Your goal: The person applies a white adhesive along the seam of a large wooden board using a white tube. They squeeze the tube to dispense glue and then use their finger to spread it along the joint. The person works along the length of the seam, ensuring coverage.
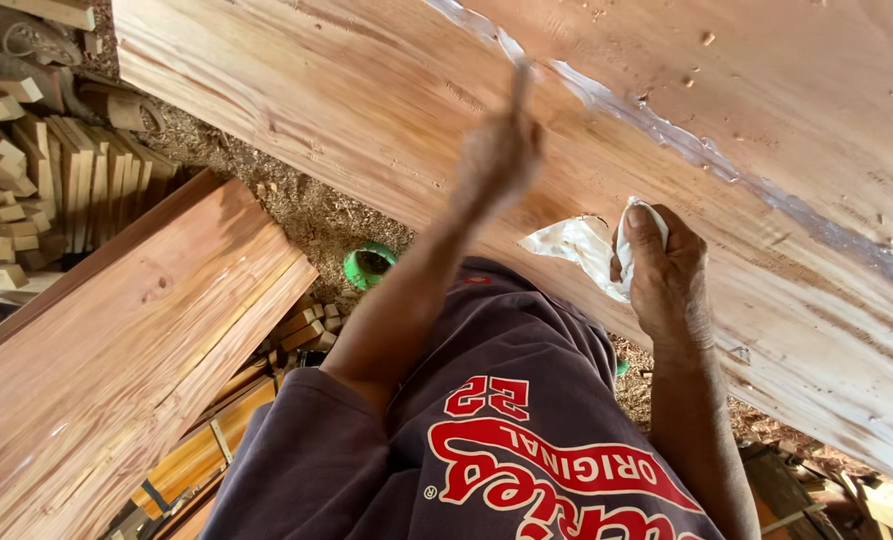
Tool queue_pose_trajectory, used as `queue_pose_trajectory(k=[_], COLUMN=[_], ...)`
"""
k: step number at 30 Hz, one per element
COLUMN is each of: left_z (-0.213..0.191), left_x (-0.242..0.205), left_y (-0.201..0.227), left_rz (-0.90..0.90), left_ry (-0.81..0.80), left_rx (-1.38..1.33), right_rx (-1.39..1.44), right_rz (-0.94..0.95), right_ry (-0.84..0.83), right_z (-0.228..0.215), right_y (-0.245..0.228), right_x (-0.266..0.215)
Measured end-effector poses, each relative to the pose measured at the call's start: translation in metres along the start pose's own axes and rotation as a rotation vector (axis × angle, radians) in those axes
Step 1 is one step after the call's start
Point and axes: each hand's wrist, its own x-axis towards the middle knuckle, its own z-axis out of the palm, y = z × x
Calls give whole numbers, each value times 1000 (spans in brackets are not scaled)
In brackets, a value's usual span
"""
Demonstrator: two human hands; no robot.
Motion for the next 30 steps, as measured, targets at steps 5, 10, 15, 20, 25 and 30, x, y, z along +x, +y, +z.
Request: queue_pose_trajectory(k=[5,10,15,20,25,30], left_z=[-11,6,-11,-9,29,61], left_x=[9,2,1,-2,-2,20], left_y=[1,12,28,17,20,-25], left_rz=[-203,-2,-118,-95,-81,60], left_ry=[73,113,159,-38,32,124], left_rx=[44,-168,-134,-22,74,196], right_rx=[29,21,35,25,43,53], right_rz=[7,2,9,-6,-40,-107], right_ry=[9,2,22,25,21,66], right_z=[-7,-7,-11,-10,-14,-13], right_y=[6,3,6,9,15,12], right_x=[-4,-5,-7,-6,-4,-9])
